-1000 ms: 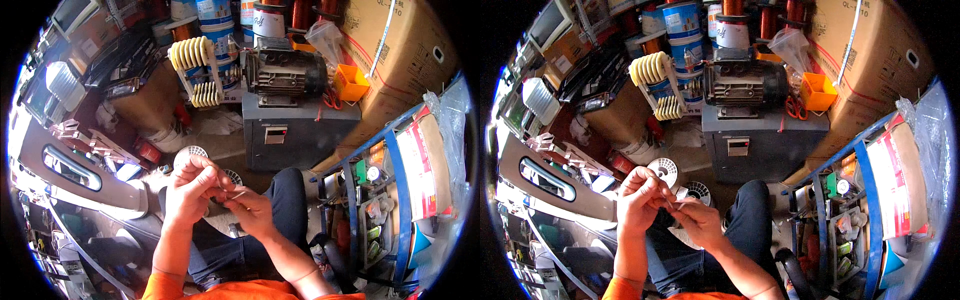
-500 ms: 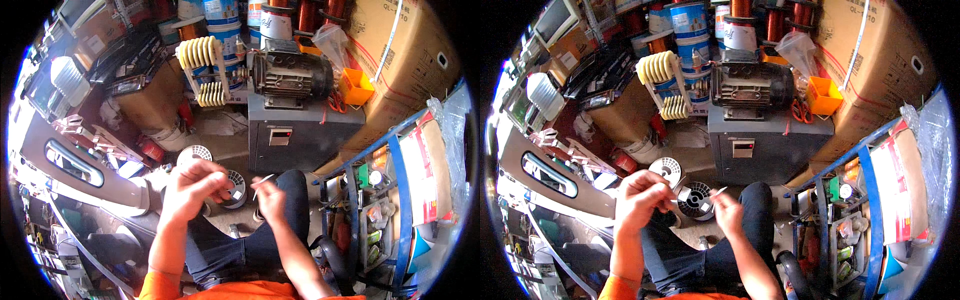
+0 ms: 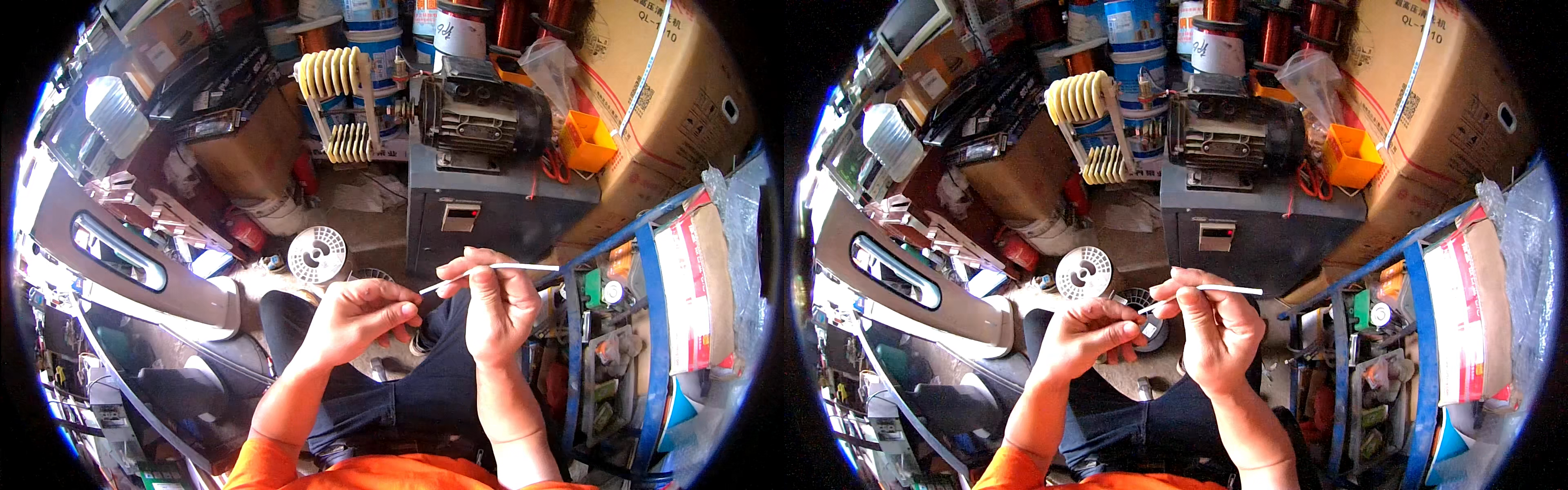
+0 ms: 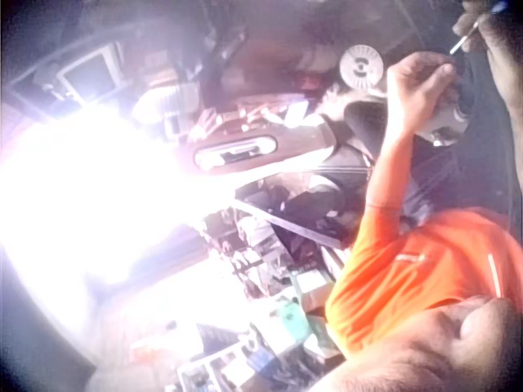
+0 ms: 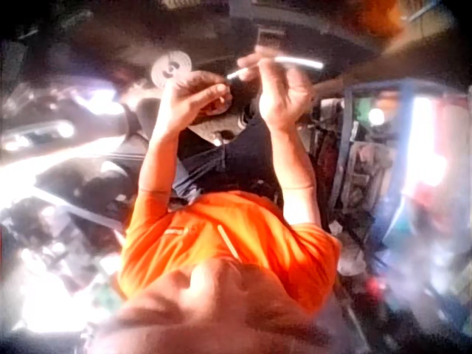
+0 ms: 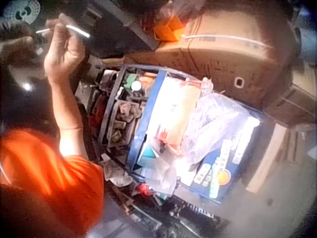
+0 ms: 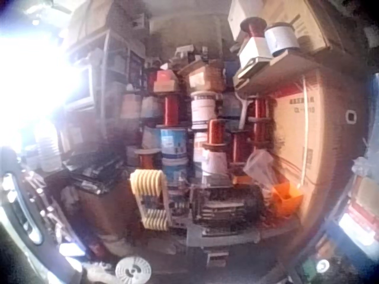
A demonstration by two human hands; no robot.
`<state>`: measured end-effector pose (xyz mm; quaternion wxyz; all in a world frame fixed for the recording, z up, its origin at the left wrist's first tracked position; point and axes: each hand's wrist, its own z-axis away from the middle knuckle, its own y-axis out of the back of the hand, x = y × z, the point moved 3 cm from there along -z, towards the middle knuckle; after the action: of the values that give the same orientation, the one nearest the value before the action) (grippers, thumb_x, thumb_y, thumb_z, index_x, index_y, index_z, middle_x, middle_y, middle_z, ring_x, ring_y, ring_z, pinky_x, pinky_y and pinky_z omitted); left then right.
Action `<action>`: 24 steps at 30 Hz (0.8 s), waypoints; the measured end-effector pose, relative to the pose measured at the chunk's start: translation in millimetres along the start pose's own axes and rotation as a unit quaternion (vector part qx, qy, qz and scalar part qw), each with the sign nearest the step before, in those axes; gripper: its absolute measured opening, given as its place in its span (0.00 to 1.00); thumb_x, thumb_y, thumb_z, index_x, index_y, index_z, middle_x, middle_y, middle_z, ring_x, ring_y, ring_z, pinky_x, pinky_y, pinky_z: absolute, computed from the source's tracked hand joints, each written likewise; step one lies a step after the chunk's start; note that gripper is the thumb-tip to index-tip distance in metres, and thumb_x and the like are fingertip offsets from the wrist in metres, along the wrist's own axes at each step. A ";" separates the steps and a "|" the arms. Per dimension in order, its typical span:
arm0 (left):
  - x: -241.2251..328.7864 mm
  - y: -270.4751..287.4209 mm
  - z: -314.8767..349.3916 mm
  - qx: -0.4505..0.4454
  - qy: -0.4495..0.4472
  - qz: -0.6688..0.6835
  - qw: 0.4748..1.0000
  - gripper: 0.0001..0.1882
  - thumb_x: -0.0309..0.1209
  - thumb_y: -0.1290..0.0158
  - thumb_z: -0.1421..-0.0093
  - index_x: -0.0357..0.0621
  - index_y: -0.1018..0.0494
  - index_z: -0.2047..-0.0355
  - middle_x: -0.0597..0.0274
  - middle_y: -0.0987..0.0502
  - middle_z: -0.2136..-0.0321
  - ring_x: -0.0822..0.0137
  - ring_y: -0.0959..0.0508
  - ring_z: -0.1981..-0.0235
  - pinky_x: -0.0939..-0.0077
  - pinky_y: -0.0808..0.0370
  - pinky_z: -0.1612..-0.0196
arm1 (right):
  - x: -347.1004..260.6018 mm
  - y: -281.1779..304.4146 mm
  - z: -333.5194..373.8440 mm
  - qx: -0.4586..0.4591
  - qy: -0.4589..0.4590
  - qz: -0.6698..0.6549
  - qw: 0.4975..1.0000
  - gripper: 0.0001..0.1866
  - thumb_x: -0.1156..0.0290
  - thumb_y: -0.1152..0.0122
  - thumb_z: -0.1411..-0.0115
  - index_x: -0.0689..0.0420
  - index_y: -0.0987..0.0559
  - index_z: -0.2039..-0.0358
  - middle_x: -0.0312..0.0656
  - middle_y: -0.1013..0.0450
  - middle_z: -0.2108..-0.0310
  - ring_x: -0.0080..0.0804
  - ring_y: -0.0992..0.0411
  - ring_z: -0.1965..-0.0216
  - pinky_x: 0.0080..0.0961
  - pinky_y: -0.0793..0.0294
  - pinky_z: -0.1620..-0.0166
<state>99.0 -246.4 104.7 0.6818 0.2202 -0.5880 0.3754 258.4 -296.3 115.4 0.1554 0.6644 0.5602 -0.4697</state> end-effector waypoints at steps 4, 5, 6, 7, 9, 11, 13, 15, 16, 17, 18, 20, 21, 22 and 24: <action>2.0 0.2 0.2 0.000 -0.007 -0.006 1.000 0.09 0.30 0.46 0.41 0.37 0.25 0.63 0.63 0.21 0.74 0.79 0.24 0.77 0.88 0.29 0.77 | 1.0 -0.7 1.9 0.003 -0.006 0.007 1.000 0.09 0.74 0.48 0.38 0.66 0.26 0.61 0.49 0.24 0.69 0.25 0.26 0.74 0.18 0.26 0.69; 2.4 0.1 0.0 -0.001 -0.009 -0.010 1.000 0.09 0.30 0.46 0.41 0.37 0.25 0.63 0.63 0.21 0.74 0.79 0.24 0.77 0.88 0.29 0.77 | 1.1 -0.9 1.9 0.003 -0.006 0.011 1.000 0.09 0.74 0.48 0.38 0.66 0.26 0.61 0.49 0.24 0.69 0.25 0.26 0.74 0.18 0.26 0.69; 2.3 0.1 -0.2 0.000 -0.007 -0.005 1.000 0.10 0.30 0.46 0.41 0.37 0.25 0.63 0.63 0.21 0.74 0.79 0.24 0.77 0.88 0.29 0.77 | 1.2 -1.1 1.6 0.002 -0.005 0.015 1.000 0.09 0.74 0.48 0.38 0.67 0.26 0.62 0.49 0.24 0.69 0.25 0.26 0.75 0.18 0.26 0.69; 1.5 -0.1 -0.5 -0.001 -0.006 -0.001 1.000 0.10 0.30 0.46 0.41 0.37 0.25 0.63 0.63 0.21 0.74 0.79 0.24 0.77 0.88 0.30 0.77 | 1.5 -0.8 1.5 0.005 -0.003 0.014 1.000 0.09 0.74 0.48 0.38 0.67 0.26 0.62 0.49 0.24 0.69 0.25 0.26 0.75 0.18 0.26 0.69; 1.0 -0.5 -0.9 0.000 -0.006 0.002 1.000 0.10 0.30 0.46 0.41 0.37 0.25 0.63 0.63 0.21 0.74 0.79 0.24 0.77 0.88 0.30 0.77 | 2.0 -0.4 1.3 0.010 0.002 0.011 1.000 0.09 0.74 0.48 0.38 0.67 0.26 0.62 0.49 0.24 0.69 0.25 0.26 0.75 0.18 0.26 0.69; 1.2 -0.9 -0.8 0.003 -0.007 0.001 1.000 0.10 0.30 0.46 0.41 0.37 0.25 0.63 0.63 0.21 0.74 0.80 0.24 0.77 0.89 0.30 0.77 | 2.1 1.0 0.6 0.013 0.004 0.016 1.000 0.09 0.74 0.48 0.38 0.67 0.26 0.62 0.49 0.24 0.69 0.25 0.26 0.75 0.18 0.26 0.69; 0.3 -0.9 -1.7 -0.001 -0.007 0.001 1.000 0.10 0.30 0.46 0.41 0.37 0.25 0.63 0.63 0.21 0.74 0.80 0.24 0.77 0.89 0.30 0.77 | 2.4 1.5 0.2 0.013 0.006 0.020 1.000 0.09 0.74 0.49 0.38 0.67 0.26 0.62 0.49 0.24 0.69 0.25 0.26 0.75 0.18 0.26 0.69; 0.4 -1.2 -2.0 -0.004 -0.007 0.000 1.000 0.10 0.31 0.45 0.41 0.37 0.25 0.62 0.63 0.21 0.74 0.79 0.24 0.77 0.89 0.30 0.78 | 3.1 1.5 0.2 0.010 0.009 0.021 1.000 0.09 0.74 0.49 0.37 0.67 0.26 0.61 0.49 0.24 0.69 0.25 0.26 0.75 0.18 0.26 0.69; 1.5 -1.6 -1.7 -0.004 -0.008 0.000 1.000 0.10 0.31 0.45 0.41 0.37 0.25 0.62 0.63 0.21 0.74 0.79 0.24 0.77 0.89 0.30 0.78 | 3.4 1.3 0.2 0.009 0.008 0.020 1.000 0.09 0.73 0.49 0.37 0.67 0.26 0.61 0.49 0.24 0.69 0.25 0.26 0.75 0.18 0.26 0.69; 2.3 -1.9 -1.6 -0.005 -0.009 -0.001 1.000 0.10 0.31 0.45 0.41 0.37 0.25 0.62 0.63 0.21 0.74 0.79 0.24 0.77 0.88 0.30 0.78 | 3.8 1.1 0.4 0.007 0.007 0.019 1.000 0.09 0.73 0.49 0.37 0.67 0.26 0.61 0.49 0.24 0.69 0.25 0.26 0.75 0.18 0.26 0.69; 2.6 -2.1 -1.7 -0.005 -0.008 0.000 1.000 0.10 0.31 0.45 0.41 0.38 0.25 0.62 0.63 0.21 0.74 0.79 0.23 0.77 0.88 0.30 0.78 | 4.3 1.0 0.5 0.006 0.005 0.017 1.000 0.10 0.73 0.49 0.37 0.67 0.26 0.61 0.49 0.24 0.69 0.25 0.26 0.75 0.18 0.26 0.69; 2.8 -2.4 -1.2 -0.003 -0.007 0.003 1.000 0.10 0.31 0.45 0.41 0.38 0.25 0.62 0.63 0.21 0.74 0.79 0.23 0.77 0.88 0.30 0.78 | 5.6 1.6 -0.5 -0.002 -0.003 0.011 1.000 0.10 0.72 0.49 0.37 0.66 0.26 0.60 0.49 0.24 0.69 0.25 0.26 0.75 0.18 0.26 0.69; 3.1 -2.2 -1.0 -0.004 -0.005 0.001 1.000 0.10 0.31 0.45 0.41 0.38 0.25 0.62 0.63 0.21 0.74 0.79 0.23 0.77 0.88 0.30 0.78 | 6.5 1.7 -1.2 -0.006 -0.007 0.008 1.000 0.10 0.72 0.49 0.37 0.66 0.26 0.60 0.48 0.24 0.69 0.25 0.27 0.75 0.18 0.26 0.69; 3.5 -2.2 -1.2 -0.005 -0.003 0.000 1.000 0.10 0.31 0.45 0.41 0.38 0.25 0.62 0.63 0.21 0.74 0.79 0.23 0.77 0.88 0.30 0.78 | 9.4 1.8 -1.9 -0.010 -0.041 -0.017 0.999 0.11 0.72 0.50 0.37 0.66 0.26 0.60 0.48 0.24 0.69 0.24 0.27 0.75 0.18 0.26 0.68; 4.2 -2.4 -1.1 -0.010 -0.001 0.001 1.000 0.10 0.31 0.45 0.41 0.38 0.25 0.62 0.63 0.21 0.74 0.78 0.23 0.77 0.88 0.30 0.78 | 15.2 1.3 -3.4 -0.017 -0.107 -0.066 0.992 0.12 0.71 0.50 0.36 0.66 0.27 0.59 0.48 0.24 0.68 0.24 0.27 0.74 0.18 0.26 0.67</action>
<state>101.7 -246.0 108.8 0.6832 0.2132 -0.5928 0.3694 260.1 -285.1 104.6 0.1944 0.5688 0.5910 -0.5379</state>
